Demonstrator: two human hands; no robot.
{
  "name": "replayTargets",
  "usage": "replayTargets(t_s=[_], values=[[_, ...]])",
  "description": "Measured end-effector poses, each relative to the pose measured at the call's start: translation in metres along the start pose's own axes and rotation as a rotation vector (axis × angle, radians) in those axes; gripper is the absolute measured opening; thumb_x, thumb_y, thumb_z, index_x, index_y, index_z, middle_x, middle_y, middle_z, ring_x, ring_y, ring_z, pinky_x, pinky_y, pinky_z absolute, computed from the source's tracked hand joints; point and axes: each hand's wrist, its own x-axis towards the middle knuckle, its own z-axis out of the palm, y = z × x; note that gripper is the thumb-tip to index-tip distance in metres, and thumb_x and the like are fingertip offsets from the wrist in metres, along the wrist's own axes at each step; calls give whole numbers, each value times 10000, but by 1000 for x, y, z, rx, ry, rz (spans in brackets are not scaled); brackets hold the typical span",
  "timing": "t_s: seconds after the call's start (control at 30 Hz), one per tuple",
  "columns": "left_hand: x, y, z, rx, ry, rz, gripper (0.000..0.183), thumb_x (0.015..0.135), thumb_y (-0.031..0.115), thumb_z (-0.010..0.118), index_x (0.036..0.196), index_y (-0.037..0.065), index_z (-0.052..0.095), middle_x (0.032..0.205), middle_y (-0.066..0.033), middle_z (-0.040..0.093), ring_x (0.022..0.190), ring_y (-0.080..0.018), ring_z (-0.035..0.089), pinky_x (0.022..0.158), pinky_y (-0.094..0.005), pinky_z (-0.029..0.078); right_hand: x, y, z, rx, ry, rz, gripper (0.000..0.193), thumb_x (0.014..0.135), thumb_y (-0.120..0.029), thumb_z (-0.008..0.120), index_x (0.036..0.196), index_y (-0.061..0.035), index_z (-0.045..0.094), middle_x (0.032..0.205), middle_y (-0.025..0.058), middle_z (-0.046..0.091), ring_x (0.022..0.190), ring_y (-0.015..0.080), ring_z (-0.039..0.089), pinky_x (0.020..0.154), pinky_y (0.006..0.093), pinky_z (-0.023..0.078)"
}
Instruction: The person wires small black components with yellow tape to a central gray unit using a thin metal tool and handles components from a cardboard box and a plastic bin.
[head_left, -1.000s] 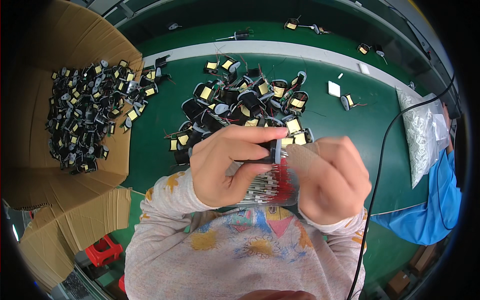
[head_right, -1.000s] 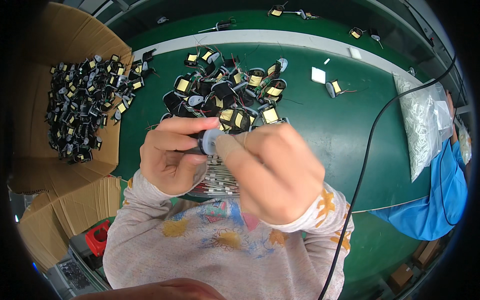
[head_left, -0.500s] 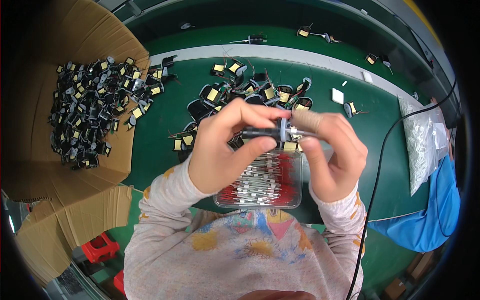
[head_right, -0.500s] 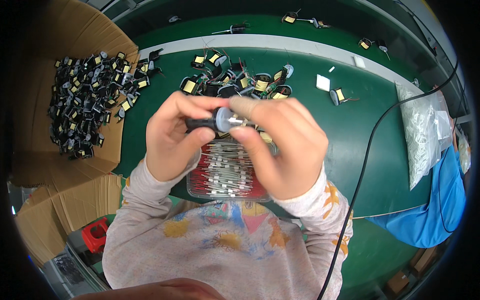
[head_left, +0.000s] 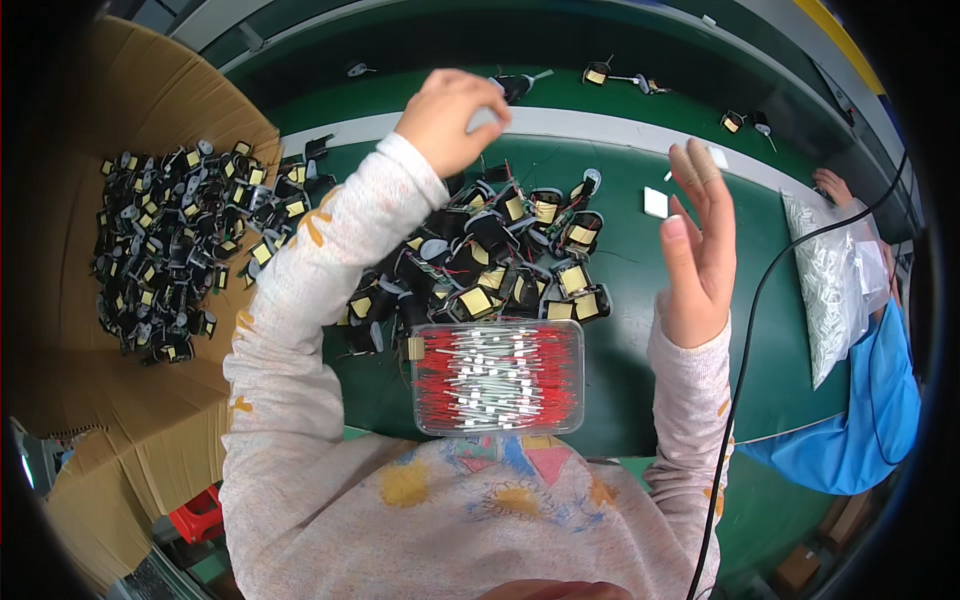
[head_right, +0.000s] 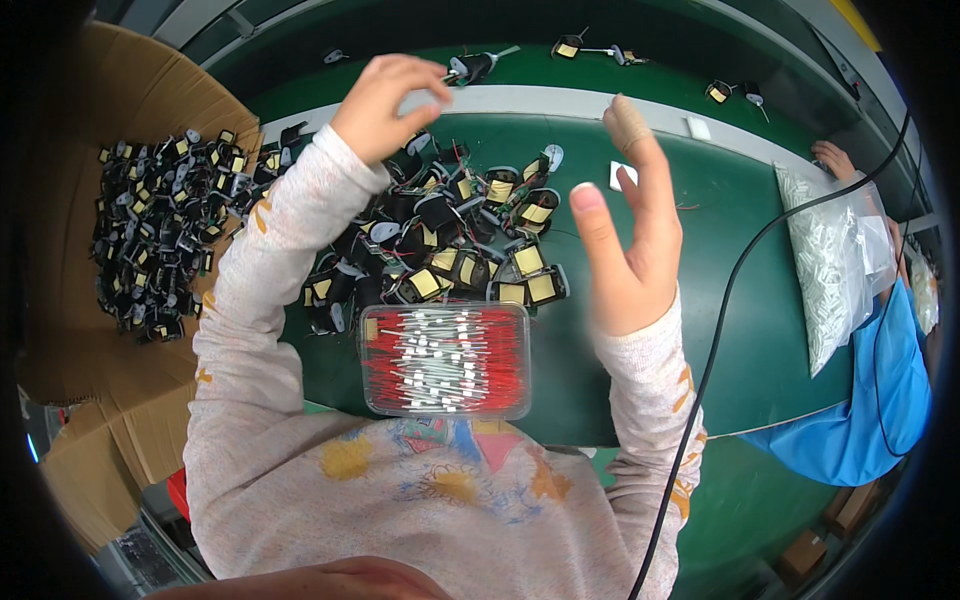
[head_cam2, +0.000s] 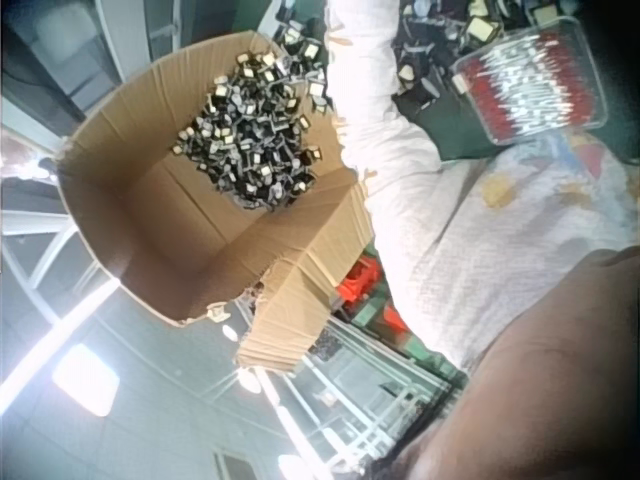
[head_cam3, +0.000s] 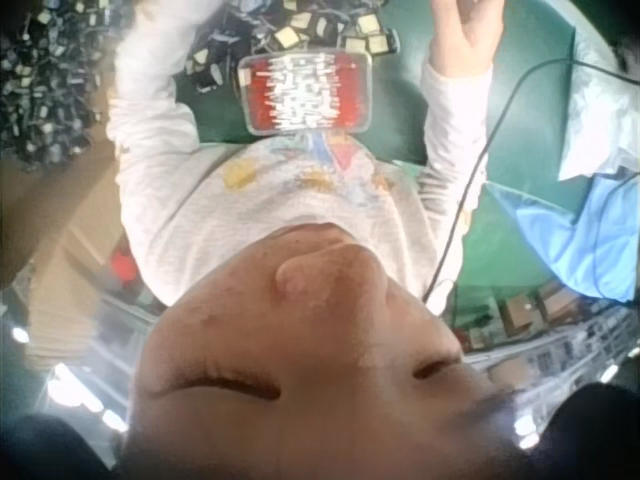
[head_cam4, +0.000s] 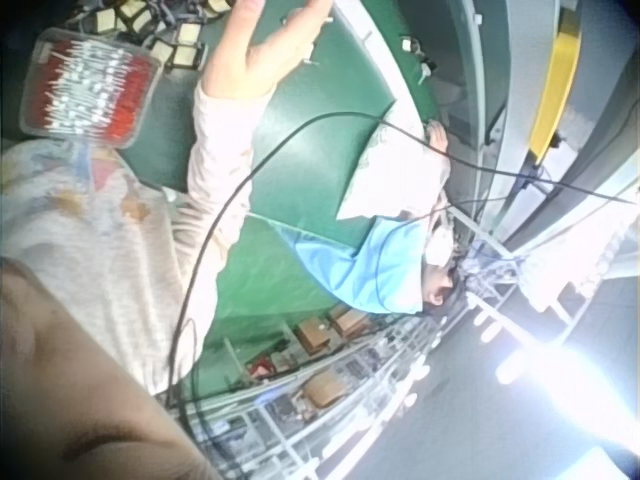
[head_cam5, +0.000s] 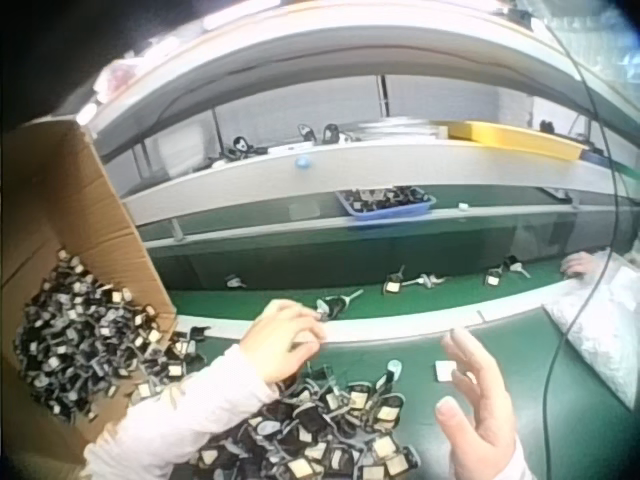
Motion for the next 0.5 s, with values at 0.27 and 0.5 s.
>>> replayTargets(t_s=[0.27,0.5], values=[[-7,-1,28,256,-486,65,280,648,-21,651,877,139,622,886,-37,624,966,-263,530,866,-374,441,-17,2,-4,-111,-282,36,446,769,-88,648,1191,-11,531,1121,130,601,1061,233,564,900,346,434],[-22,20,-27,359,203,288,185,676,126,706,839,132,618,807,-22,598,853,-186,552,730,-312,441,-29,-12,-6,-50,-510,190,273,757,-19,632,1030,-15,619,850,100,665,785,190,643,674,291,498]])
